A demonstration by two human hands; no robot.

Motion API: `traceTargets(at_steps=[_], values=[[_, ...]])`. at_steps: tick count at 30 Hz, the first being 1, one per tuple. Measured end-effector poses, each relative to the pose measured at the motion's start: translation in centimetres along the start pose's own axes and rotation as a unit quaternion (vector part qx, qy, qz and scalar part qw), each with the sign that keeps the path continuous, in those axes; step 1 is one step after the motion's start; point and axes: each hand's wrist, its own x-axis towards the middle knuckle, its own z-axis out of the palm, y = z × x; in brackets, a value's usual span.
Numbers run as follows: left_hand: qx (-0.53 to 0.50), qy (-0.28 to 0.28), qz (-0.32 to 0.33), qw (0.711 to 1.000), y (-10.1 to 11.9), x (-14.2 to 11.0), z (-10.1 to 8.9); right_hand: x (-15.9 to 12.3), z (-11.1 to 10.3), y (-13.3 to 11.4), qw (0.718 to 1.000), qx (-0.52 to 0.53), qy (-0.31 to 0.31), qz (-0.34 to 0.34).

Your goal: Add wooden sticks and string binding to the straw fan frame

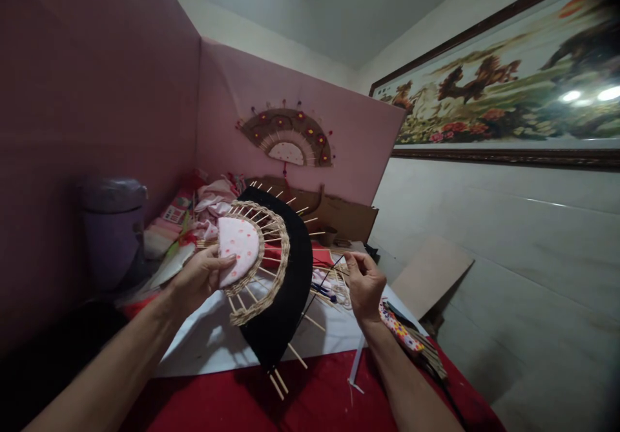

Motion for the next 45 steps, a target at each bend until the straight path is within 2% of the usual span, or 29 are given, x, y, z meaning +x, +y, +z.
traceTargets(at_steps=[4, 8, 14, 16, 19, 22, 26, 33, 45], values=[[0.001, 0.002, -0.001, 1.0, 0.1, -0.1, 0.1, -0.2, -0.2, -0.2, 0.999, -0.01, 0.043, -0.028], [-0.015, -0.011, -0.004, 1.0, 0.5, -0.5, 0.4, -0.1, -0.2, 0.1, 0.998, -0.02, 0.043, -0.032], [0.001, 0.016, -0.015, 1.0, 0.3, 0.0, -0.1, 0.1, -0.3, 0.3, 0.997, -0.013, 0.076, -0.03], [0.005, 0.006, -0.029, 1.0, 0.2, 0.2, -0.2, 0.0, -0.3, 0.3, 0.996, -0.016, 0.076, -0.034], [0.003, -0.016, -0.074, 0.997, 0.2, 0.0, -0.2, 0.0, -0.2, 0.4, 0.998, -0.021, 0.056, -0.033], [-0.019, -0.015, -0.106, 0.994, 0.5, -0.3, -0.1, -0.2, 0.0, 0.5, 0.999, -0.03, 0.029, -0.023], [-0.067, -0.023, -0.093, 0.993, 0.7, -0.3, -0.1, -0.6, 0.2, 0.6, 0.999, -0.032, -0.02, -0.032], [-0.079, -0.029, -0.112, 0.99, 0.3, -0.2, -0.4, -1.6, 1.0, 0.2, 0.985, 0.039, -0.16, -0.05], [-0.077, -0.095, -0.129, 0.984, -0.6, -0.4, -0.4, -1.9, 1.5, -0.2, 0.972, 0.1, -0.213, -0.024]])
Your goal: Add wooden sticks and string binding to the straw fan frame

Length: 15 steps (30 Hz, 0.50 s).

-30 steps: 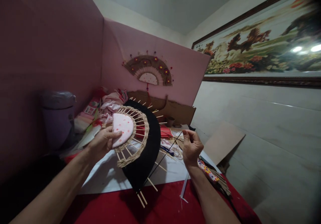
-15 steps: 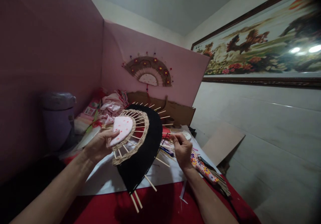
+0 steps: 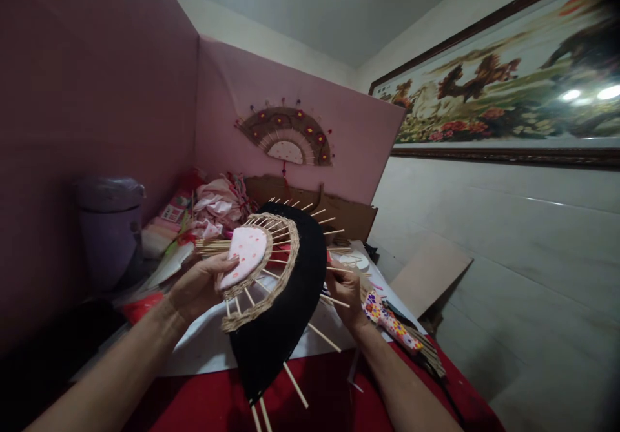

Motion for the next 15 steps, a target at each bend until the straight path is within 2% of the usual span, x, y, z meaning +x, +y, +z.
traceTargets(at_steps=[3, 7, 15], values=[[0.013, -0.02, -0.012, 1.0, 0.0, 0.0, -0.1, 0.3, -0.2, 0.3, 1.0, 0.019, 0.023, 0.007], [0.045, -0.025, -0.035, 0.998, 0.3, 0.1, -0.2, 0.7, -0.7, 0.9, 0.996, 0.012, 0.083, 0.01], [0.057, 0.054, -0.074, 0.994, 1.0, -0.1, -0.1, 0.8, -1.8, 1.5, 0.992, -0.009, 0.13, 0.001]])
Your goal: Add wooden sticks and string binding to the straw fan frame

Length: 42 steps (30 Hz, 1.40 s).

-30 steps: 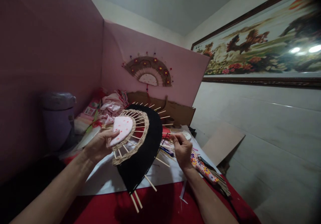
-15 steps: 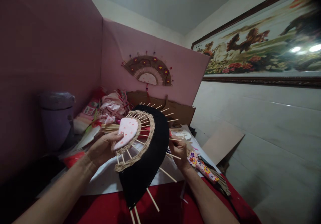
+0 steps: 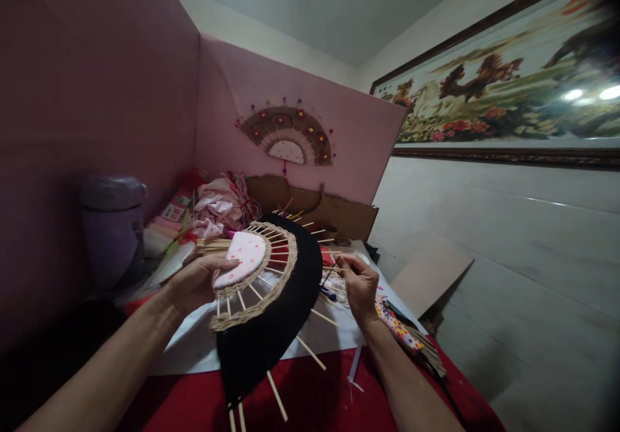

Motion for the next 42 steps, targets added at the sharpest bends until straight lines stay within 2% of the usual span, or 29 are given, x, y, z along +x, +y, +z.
traceTargets(at_steps=[4, 9, 17, 23, 27, 31, 34, 37, 39, 42], values=[[0.004, 0.022, 0.001, 1.0, 0.4, -0.1, 0.0, 0.2, -0.5, -0.3, 1.0, -0.015, 0.003, -0.013], [0.006, 0.012, -0.009, 1.0, 0.5, 0.0, -0.4, 0.6, -0.8, -0.3, 0.998, -0.035, -0.011, -0.043], [0.023, -0.026, -0.012, 0.999, 0.5, -0.1, -0.9, 0.6, -0.6, 0.1, 0.995, -0.062, -0.062, -0.042], [-0.006, -0.018, -0.028, 0.999, 0.5, -0.3, -0.8, 0.4, -0.2, 0.5, 0.993, -0.024, -0.115, -0.028], [-0.029, -0.008, -0.016, 0.999, 0.6, -0.5, -0.6, 0.1, 0.3, 0.9, 0.989, 0.007, -0.146, 0.008], [-0.043, -0.008, -0.004, 0.999, 0.8, -0.6, -0.3, 0.0, 0.5, 0.4, 0.966, 0.11, -0.198, 0.128], [-0.048, -0.009, 0.018, 0.999, 0.8, -0.8, -0.2, 0.3, 0.3, 0.1, 0.949, 0.179, -0.178, 0.19], [-0.048, -0.005, 0.038, 0.998, 0.9, -1.0, -0.2, 0.9, 0.0, 0.6, 0.95, 0.191, -0.133, 0.21], [-0.046, -0.01, 0.037, 0.998, 0.8, -1.1, -0.2, 1.3, -0.2, 1.2, 0.958, 0.17, -0.11, 0.205], [-0.034, -0.031, 0.037, 0.998, 0.7, -1.1, -0.2, 1.5, -0.4, 2.0, 0.978, 0.106, -0.082, 0.16]])
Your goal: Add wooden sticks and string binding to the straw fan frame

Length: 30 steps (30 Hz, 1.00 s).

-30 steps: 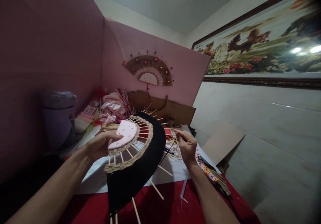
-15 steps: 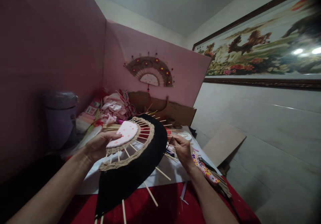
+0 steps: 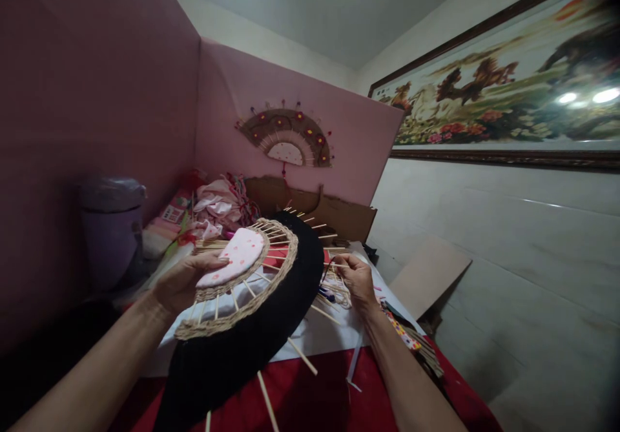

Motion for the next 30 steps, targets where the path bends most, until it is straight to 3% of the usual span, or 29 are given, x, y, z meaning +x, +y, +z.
traceTargets(at_steps=[7, 12, 17, 24, 30], values=[[0.051, -0.018, -0.034, 0.998, -0.1, 0.3, -0.4, -0.6, -0.3, -0.8, 0.975, -0.154, 0.102, -0.122], [0.052, 0.002, -0.064, 0.997, -0.1, 0.4, -0.4, -0.7, -0.4, -1.2, 0.967, -0.163, 0.116, -0.158], [0.056, 0.0, -0.061, 0.997, 0.1, -0.3, 0.1, -0.1, -0.6, -1.1, 0.984, -0.094, 0.086, -0.123], [0.027, -0.035, -0.032, 0.999, 0.2, -0.9, 0.5, -0.3, 0.0, -0.7, 0.999, 0.024, 0.024, -0.013], [0.026, -0.064, -0.024, 0.997, 0.4, -1.3, 0.4, -0.8, 0.6, -1.2, 0.998, 0.045, -0.035, -0.006]])
